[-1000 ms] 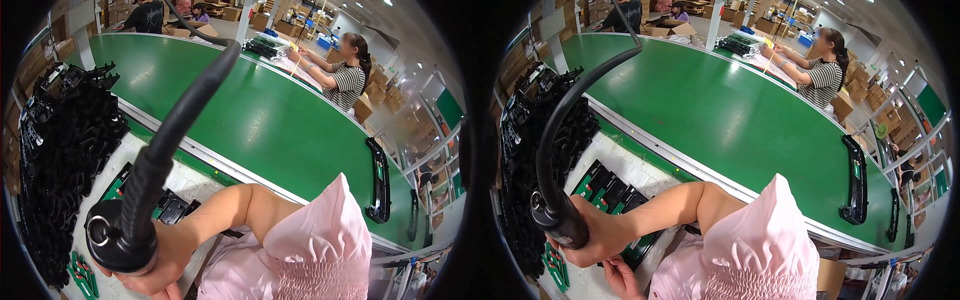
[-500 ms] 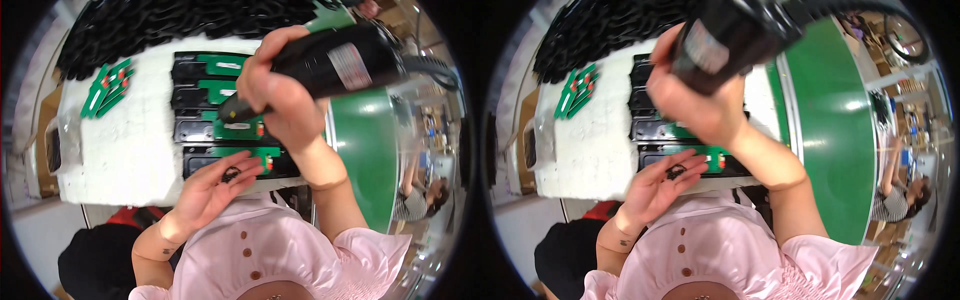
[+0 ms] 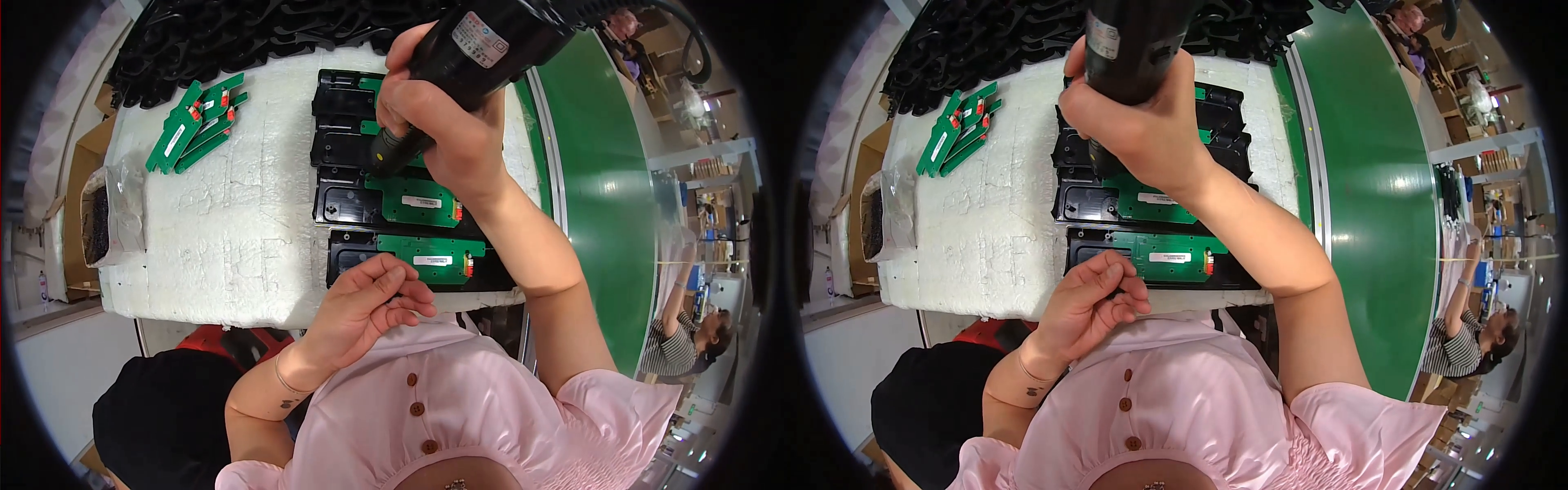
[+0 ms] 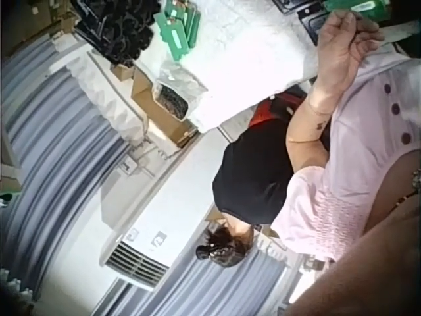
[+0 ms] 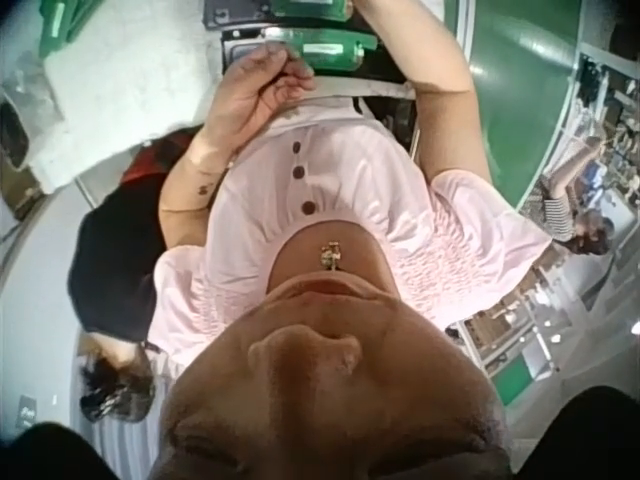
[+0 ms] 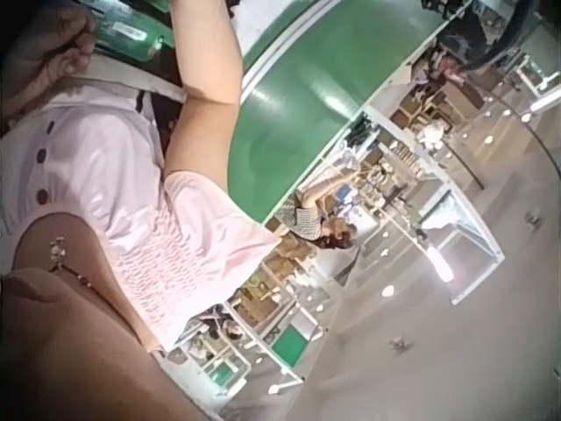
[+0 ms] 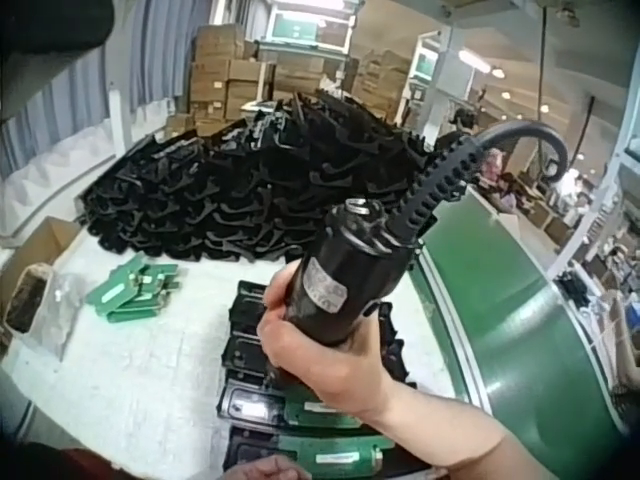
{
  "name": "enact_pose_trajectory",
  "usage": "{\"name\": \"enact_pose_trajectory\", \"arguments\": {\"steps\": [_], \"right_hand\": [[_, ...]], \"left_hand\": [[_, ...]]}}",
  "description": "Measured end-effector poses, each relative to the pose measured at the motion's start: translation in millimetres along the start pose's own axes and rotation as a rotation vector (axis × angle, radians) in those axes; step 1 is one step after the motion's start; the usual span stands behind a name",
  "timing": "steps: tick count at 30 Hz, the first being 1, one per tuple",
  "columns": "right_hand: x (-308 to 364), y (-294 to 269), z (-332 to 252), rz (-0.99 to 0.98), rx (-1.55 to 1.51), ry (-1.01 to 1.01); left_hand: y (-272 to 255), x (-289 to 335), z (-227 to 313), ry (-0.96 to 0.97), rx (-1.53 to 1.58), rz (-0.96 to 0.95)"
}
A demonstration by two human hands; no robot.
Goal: The person assembles electronic components by placing circuit boards into plastic housings and securing them with screws using an electric screwdriver.
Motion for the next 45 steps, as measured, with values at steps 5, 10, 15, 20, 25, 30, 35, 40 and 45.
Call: {"name": "enact_pose_trajectory", "arguments": {"steps": [5,10,15,20,25,30,35,40,45], "right_hand": [[2,7,0,-0.024,0.038,0.044],[2,11,4,-0.07,0.104,0.008],[1,13,5,-0.08,0.104,0.023],[3,0,-2,-0.034,0.055,0.012],[38,-15,-80,-0.083,-0.368,-0.114],[79,-24,-118,-0.14,-0.233,-0.2],[99,-30,-115,-0.121,-0.196,-0.19],[108,-30,-104,-0.128,-0.19,-0.211],[100,-29,-58,0.136,-0.018,-0.045]], "left_hand": [[-9,1,4,0.075,0.001,0.15],[-12,1,8,0.096,0.005,0.205],[-12,-2,9,0.121,0.094,0.149],[-8,-4,9,0.152,0.111,0.208],[-6,-7,7,0.181,0.163,0.151],[5,-14,-5,0.132,0.169,0.089],[1,-15,-26,0.055,0.201,0.098],[25,-12,-44,-0.026,0.217,-0.015],[15,-8,-59,-0.184,0.068,0.055]]}}
Point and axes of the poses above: each hand's wrist, its own x-axis away from the middle knuckle, its own y-axis out of the palm, z = x × y, the point moved 6 cm from there along -x, towards the middle knuckle, and after that the axes turned 3 degrees about x, right-handed, at the moved point
